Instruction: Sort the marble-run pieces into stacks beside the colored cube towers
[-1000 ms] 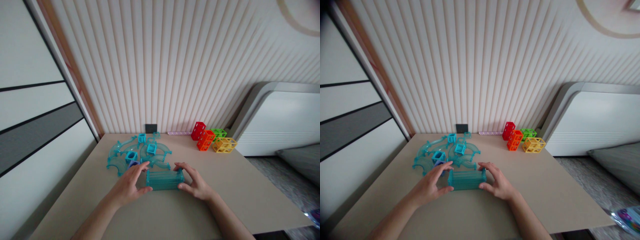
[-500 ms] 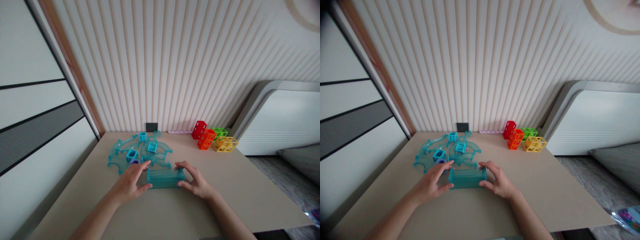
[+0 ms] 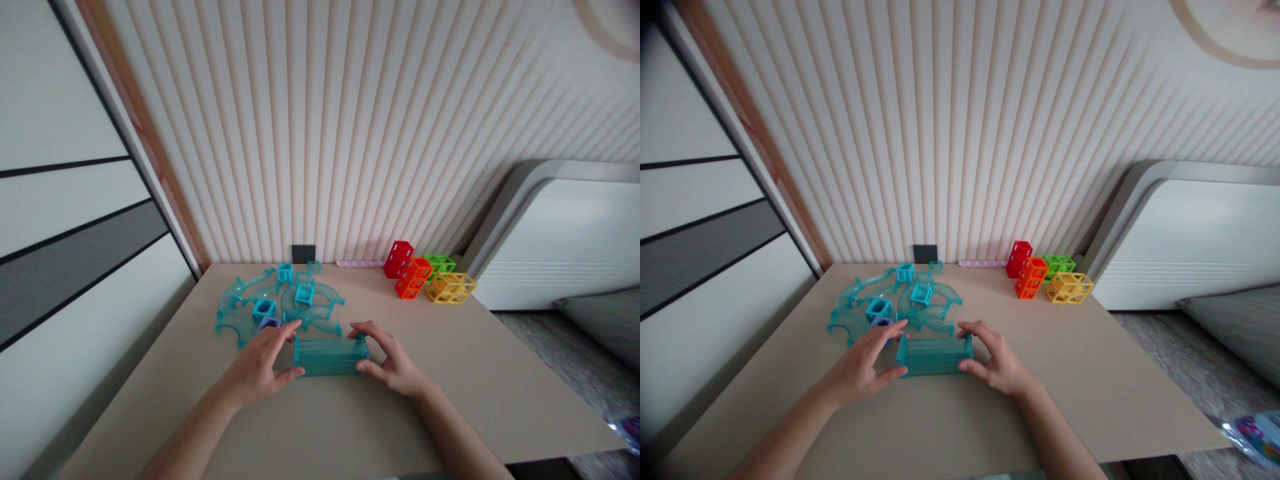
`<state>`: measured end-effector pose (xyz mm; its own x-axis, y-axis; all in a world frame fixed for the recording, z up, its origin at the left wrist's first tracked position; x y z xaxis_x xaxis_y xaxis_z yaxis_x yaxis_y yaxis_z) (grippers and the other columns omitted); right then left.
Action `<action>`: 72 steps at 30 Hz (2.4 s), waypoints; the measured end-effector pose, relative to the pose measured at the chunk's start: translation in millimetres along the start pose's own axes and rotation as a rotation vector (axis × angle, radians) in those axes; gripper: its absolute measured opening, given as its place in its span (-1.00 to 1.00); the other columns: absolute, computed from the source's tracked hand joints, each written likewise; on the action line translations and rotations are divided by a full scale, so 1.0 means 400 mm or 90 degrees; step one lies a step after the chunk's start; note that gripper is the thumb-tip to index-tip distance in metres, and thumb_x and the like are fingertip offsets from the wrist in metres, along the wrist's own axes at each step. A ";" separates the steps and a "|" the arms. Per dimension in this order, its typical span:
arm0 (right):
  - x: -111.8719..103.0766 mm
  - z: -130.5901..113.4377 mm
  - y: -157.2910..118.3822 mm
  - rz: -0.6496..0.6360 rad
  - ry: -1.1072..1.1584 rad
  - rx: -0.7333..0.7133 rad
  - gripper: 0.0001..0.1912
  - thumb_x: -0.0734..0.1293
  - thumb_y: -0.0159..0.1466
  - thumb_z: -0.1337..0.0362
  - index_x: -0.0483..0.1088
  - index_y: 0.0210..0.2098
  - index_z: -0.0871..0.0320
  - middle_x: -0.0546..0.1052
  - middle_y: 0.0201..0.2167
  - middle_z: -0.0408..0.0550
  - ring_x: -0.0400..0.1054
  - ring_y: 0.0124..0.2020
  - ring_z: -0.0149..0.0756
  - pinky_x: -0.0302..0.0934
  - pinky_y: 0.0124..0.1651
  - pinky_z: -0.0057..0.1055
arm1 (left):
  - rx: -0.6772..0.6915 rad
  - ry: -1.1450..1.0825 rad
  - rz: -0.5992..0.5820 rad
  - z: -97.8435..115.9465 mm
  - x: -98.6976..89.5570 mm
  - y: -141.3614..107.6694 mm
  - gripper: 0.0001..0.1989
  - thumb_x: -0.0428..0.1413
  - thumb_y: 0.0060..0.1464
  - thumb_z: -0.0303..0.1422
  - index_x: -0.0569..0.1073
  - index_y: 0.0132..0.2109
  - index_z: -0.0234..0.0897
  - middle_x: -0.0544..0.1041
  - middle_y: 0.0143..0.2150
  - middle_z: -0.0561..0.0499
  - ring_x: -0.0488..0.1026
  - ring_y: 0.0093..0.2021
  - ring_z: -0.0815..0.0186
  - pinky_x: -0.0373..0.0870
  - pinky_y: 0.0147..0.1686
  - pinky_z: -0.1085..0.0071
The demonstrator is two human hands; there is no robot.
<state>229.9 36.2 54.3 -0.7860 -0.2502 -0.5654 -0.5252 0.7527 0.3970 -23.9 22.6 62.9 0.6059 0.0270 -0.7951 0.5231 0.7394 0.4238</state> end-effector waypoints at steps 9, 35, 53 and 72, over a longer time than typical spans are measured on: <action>-0.003 -0.007 0.003 0.000 -0.017 -0.004 -0.35 0.38 0.28 -0.04 0.19 0.25 0.06 0.50 -0.02 0.10 0.40 -0.01 -0.14 0.27 0.09 -0.19 | -0.004 -0.002 -0.007 -0.008 0.005 0.002 -0.28 0.19 0.17 -0.19 0.05 0.35 -0.16 0.52 0.02 -0.13 0.49 0.01 0.14 0.46 0.02 0.17; 0.030 0.085 -0.051 -0.119 -0.015 0.307 0.31 0.55 0.07 0.23 -0.49 0.44 -0.07 0.38 0.16 0.06 0.32 0.16 -0.04 0.09 0.27 -0.02 | -0.074 -0.042 -0.033 -0.019 0.039 -0.030 -0.02 0.29 0.04 -0.28 -0.16 0.41 -0.02 0.43 0.20 -0.16 0.55 -0.04 0.15 0.57 -0.08 0.25; 0.030 0.075 -0.067 -0.109 -0.038 0.280 0.09 0.47 0.16 0.25 -0.27 0.45 -0.03 0.40 0.19 0.05 0.26 0.21 -0.05 0.08 0.29 -0.04 | -0.157 -0.073 -0.011 -0.077 0.111 -0.087 -0.12 0.20 0.10 -0.45 -0.10 0.41 0.08 0.39 0.27 -0.11 0.56 0.00 0.17 0.51 0.02 0.18; 0.019 0.075 -0.071 -0.045 -0.059 0.268 -0.05 0.43 0.19 0.27 -0.12 0.44 -0.04 0.39 0.22 0.03 0.26 0.24 -0.06 0.08 0.33 -0.05 | -0.201 -0.129 0.026 -0.101 0.135 -0.088 -0.22 0.24 0.08 -0.35 0.06 0.36 0.01 0.57 -0.04 -0.03 0.56 -0.20 0.24 0.54 -0.09 0.21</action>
<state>248.6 31.1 17.2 -0.7101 -0.2686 -0.6508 -0.3823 0.9234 0.0360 -33.6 25.3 -12.3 0.7456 -0.0502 -0.6645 0.3046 0.9125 0.2729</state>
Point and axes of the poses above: each hand's wrist, its own y-axis towards the middle knuckle, its own x-axis out of the palm, z = x × y, the point moved 7 cm from there along y, towards the middle knuckle
